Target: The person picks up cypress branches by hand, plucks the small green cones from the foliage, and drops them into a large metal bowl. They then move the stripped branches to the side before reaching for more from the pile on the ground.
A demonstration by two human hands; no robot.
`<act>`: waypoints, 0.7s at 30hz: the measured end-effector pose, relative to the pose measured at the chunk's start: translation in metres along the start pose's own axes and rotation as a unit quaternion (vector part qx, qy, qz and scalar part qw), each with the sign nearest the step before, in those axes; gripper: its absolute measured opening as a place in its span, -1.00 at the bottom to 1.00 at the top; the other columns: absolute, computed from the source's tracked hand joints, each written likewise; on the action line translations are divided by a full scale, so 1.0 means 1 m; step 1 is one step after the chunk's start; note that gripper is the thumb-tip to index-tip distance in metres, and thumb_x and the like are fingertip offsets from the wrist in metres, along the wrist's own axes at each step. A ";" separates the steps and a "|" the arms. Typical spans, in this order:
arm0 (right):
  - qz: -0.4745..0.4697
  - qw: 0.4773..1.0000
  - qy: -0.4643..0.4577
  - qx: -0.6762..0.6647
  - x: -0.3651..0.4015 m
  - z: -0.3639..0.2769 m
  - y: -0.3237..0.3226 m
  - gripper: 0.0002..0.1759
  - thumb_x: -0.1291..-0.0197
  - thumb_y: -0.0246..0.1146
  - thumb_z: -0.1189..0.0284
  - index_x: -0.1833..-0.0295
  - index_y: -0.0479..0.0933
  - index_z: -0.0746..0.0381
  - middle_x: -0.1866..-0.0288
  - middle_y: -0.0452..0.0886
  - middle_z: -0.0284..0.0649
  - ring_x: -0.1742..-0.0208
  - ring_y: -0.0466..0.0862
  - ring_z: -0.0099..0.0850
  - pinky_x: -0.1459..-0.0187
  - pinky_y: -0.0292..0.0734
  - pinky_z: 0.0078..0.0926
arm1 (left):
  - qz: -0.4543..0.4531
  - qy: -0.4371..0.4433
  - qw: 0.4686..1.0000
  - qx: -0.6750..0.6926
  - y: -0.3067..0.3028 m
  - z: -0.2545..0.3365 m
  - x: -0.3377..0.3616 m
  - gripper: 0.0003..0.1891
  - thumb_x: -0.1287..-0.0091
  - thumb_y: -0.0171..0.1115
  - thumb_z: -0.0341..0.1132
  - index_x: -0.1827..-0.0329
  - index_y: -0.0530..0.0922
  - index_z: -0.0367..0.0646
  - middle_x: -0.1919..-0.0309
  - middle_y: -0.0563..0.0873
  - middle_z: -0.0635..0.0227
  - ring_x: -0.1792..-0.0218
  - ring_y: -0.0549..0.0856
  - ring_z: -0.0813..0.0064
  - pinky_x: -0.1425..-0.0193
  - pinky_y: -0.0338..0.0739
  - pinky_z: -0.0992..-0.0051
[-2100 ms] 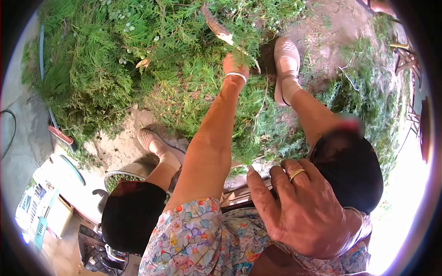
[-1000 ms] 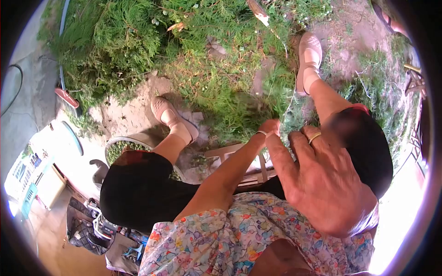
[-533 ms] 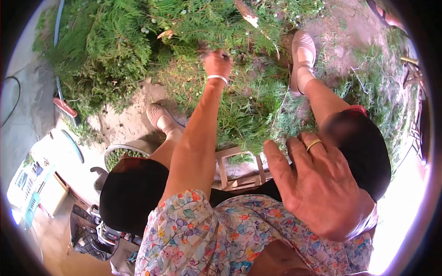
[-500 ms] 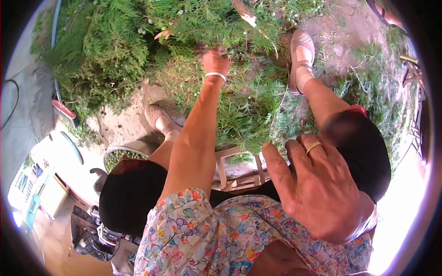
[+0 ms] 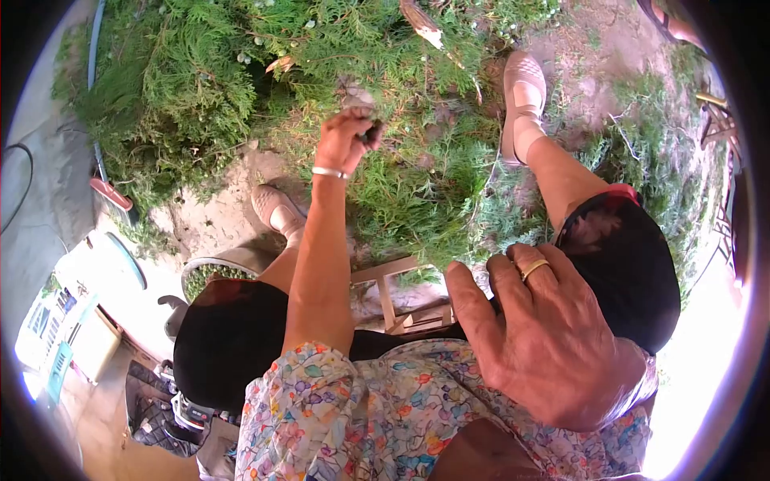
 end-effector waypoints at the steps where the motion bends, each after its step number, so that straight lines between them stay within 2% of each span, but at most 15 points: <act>1: 0.002 1.000 -0.004 0.000 -0.001 -0.003 -0.003 -0.53 0.05 0.22 0.47 -0.05 0.46 0.37 0.20 0.54 0.04 0.09 0.53 -0.09 -0.01 0.47 -0.15 | 0.003 0.003 1.000 -0.002 0.004 0.007 0.015 -0.89 -0.19 0.25 -0.46 0.34 0.55 -0.35 0.55 0.62 0.19 0.62 0.53 0.45 0.61 0.39 0.50; 3: -0.052 0.996 0.015 -0.064 -0.001 -0.003 0.003 -0.52 0.03 0.20 0.49 -0.08 0.44 0.37 0.17 0.54 0.06 0.05 0.53 -0.07 -0.05 0.45 -0.15 | 0.099 -0.012 0.993 0.069 -0.007 0.013 0.039 -0.95 -0.21 0.19 -0.49 0.34 0.54 -0.31 0.56 0.60 0.22 0.66 0.51 0.44 0.64 0.34 0.50; 4: -0.053 0.997 0.012 -0.063 0.000 -0.005 0.006 -0.52 0.03 0.20 0.49 -0.08 0.44 0.37 0.17 0.54 0.06 0.05 0.53 -0.07 -0.05 0.45 -0.15 | 0.102 -0.010 0.992 0.070 -0.023 0.008 0.038 -0.95 -0.21 0.19 -0.49 0.34 0.54 -0.31 0.56 0.60 0.22 0.66 0.51 0.44 0.64 0.34 0.50; 6: -0.041 0.999 0.027 -0.013 0.003 0.000 0.013 -0.50 0.00 0.16 0.51 -0.14 0.41 0.37 0.11 0.54 0.06 0.00 0.53 -0.06 -0.11 0.40 -0.13 | 0.166 0.030 0.984 -0.052 -0.077 0.008 0.033 -0.89 -0.19 0.14 -0.48 0.24 0.54 -0.26 0.44 0.65 0.22 0.49 0.64 0.37 0.60 0.46 0.47; 7: -0.040 0.999 0.023 -0.014 0.003 -0.001 0.012 -0.50 0.00 0.16 0.51 -0.14 0.41 0.37 0.11 0.54 0.06 0.00 0.53 -0.06 -0.11 0.40 -0.13 | 0.280 0.004 0.944 -0.176 -0.092 0.015 0.045 -0.81 -0.20 0.06 -0.48 0.17 0.57 -0.28 0.37 0.66 0.12 0.36 0.67 0.29 0.48 0.54 0.36; 8: -0.044 0.999 0.029 -0.004 0.002 0.001 0.012 -0.50 -0.01 0.14 0.52 -0.15 0.40 0.36 0.10 0.54 0.06 -0.01 0.52 -0.06 -0.13 0.38 -0.12 | 0.283 0.006 0.943 -0.177 -0.109 0.008 0.044 -0.81 -0.20 0.06 -0.48 0.17 0.57 -0.28 0.37 0.66 0.12 0.36 0.67 0.29 0.48 0.54 0.36; 9: -0.049 0.998 0.036 0.005 0.002 0.001 0.011 -0.50 -0.03 0.13 0.53 -0.17 0.39 0.35 0.08 0.54 0.06 -0.02 0.52 -0.06 -0.16 0.36 -0.11 | 0.342 0.037 0.831 -0.437 -0.146 0.011 0.048 -0.71 -0.21 0.03 -0.46 0.00 0.49 -0.30 0.37 0.66 0.07 0.34 0.68 0.26 0.41 0.56 0.33; 10: -0.047 0.998 0.032 0.004 0.003 0.000 0.010 -0.50 -0.03 0.13 0.53 -0.17 0.39 0.35 0.08 0.54 0.06 -0.02 0.52 -0.06 -0.16 0.36 -0.11 | 0.374 0.062 0.650 -0.659 -0.141 0.023 0.059 -0.59 -0.22 0.01 -0.44 -0.16 0.41 -0.31 0.37 0.66 0.02 0.32 0.68 0.24 0.34 0.58 0.30; 11: -0.048 0.998 0.031 0.012 0.003 -0.001 0.010 -0.49 -0.03 0.12 0.52 -0.18 0.38 0.34 0.08 0.54 0.06 -0.03 0.52 -0.05 -0.17 0.36 -0.10 | 0.363 0.008 0.617 -0.698 -0.149 0.000 0.066 -0.53 -0.23 0.00 -0.41 -0.23 0.24 -0.31 0.36 0.66 0.02 0.32 0.68 0.21 0.32 0.58 0.29; 12: -0.048 0.998 0.030 0.020 0.003 -0.001 0.009 -0.49 -0.04 0.12 0.52 -0.19 0.37 0.33 0.07 0.53 0.07 -0.04 0.51 -0.05 -0.18 0.35 -0.10 | 0.326 -0.076 0.626 -0.704 -0.128 -0.021 0.078 -0.44 -0.25 -0.01 -0.38 -0.30 0.08 -0.30 0.36 0.66 0.02 0.31 0.68 0.18 0.29 0.59 0.28; 14: -0.054 0.998 0.028 0.017 0.003 -0.002 0.009 -0.49 -0.04 0.11 0.51 -0.19 0.37 0.33 0.07 0.53 0.07 -0.05 0.51 -0.05 -0.18 0.34 -0.10 | 0.274 -0.171 0.634 -0.703 -0.096 -0.069 0.096 -0.23 -0.28 -0.02 -0.33 -0.44 -0.26 -0.28 0.34 0.66 0.02 0.31 0.68 0.13 0.25 0.59 0.25; 16: -0.061 0.998 0.028 0.014 0.005 -0.003 0.009 -0.49 -0.05 0.11 0.51 -0.19 0.37 0.32 0.06 0.53 0.07 -0.06 0.50 -0.04 -0.19 0.34 -0.11 | 0.260 -0.162 0.635 -0.709 -0.057 -0.101 0.111 -0.29 -0.32 -0.03 -0.28 -0.42 -0.17 -0.31 0.37 0.66 0.01 0.37 0.68 0.12 0.31 0.59 0.22; 17: -0.063 0.997 0.029 0.020 0.006 -0.003 0.008 -0.49 -0.05 0.12 0.51 -0.20 0.37 0.32 0.05 0.52 0.06 -0.07 0.50 -0.05 -0.19 0.34 -0.11 | 0.261 -0.145 0.671 -0.679 -0.055 -0.135 0.111 -0.34 -0.32 -0.04 -0.26 -0.41 -0.07 -0.31 0.38 0.66 -0.01 0.37 0.68 0.10 0.32 0.59 0.21; 20: -0.055 0.998 0.034 0.021 0.010 0.000 0.005 -0.49 -0.05 0.13 0.49 -0.19 0.37 0.32 0.03 0.52 0.05 -0.09 0.49 -0.07 -0.19 0.34 -0.12 | 0.195 -0.240 0.735 -0.603 0.019 -0.182 0.116 -0.40 -0.17 0.07 -0.42 -0.30 0.18 -0.40 0.31 0.65 -0.07 0.25 0.69 0.07 0.17 0.59 0.28; 21: -0.046 0.998 0.039 0.019 0.012 0.002 0.004 -0.50 -0.05 0.13 0.48 -0.18 0.37 0.31 0.02 0.51 0.03 -0.09 0.48 -0.08 -0.19 0.34 -0.12 | 0.167 -0.244 0.752 -0.589 0.043 -0.199 0.118 -0.44 -0.16 0.09 -0.42 -0.24 0.22 -0.39 0.32 0.66 -0.05 0.26 0.69 0.09 0.18 0.59 0.28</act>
Point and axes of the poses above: each hand's wrist, its own x-axis away from the middle knuckle, its own y-axis out of the palm, z = x × y, the point moved 10 cm from there along -x, towards the middle knuckle
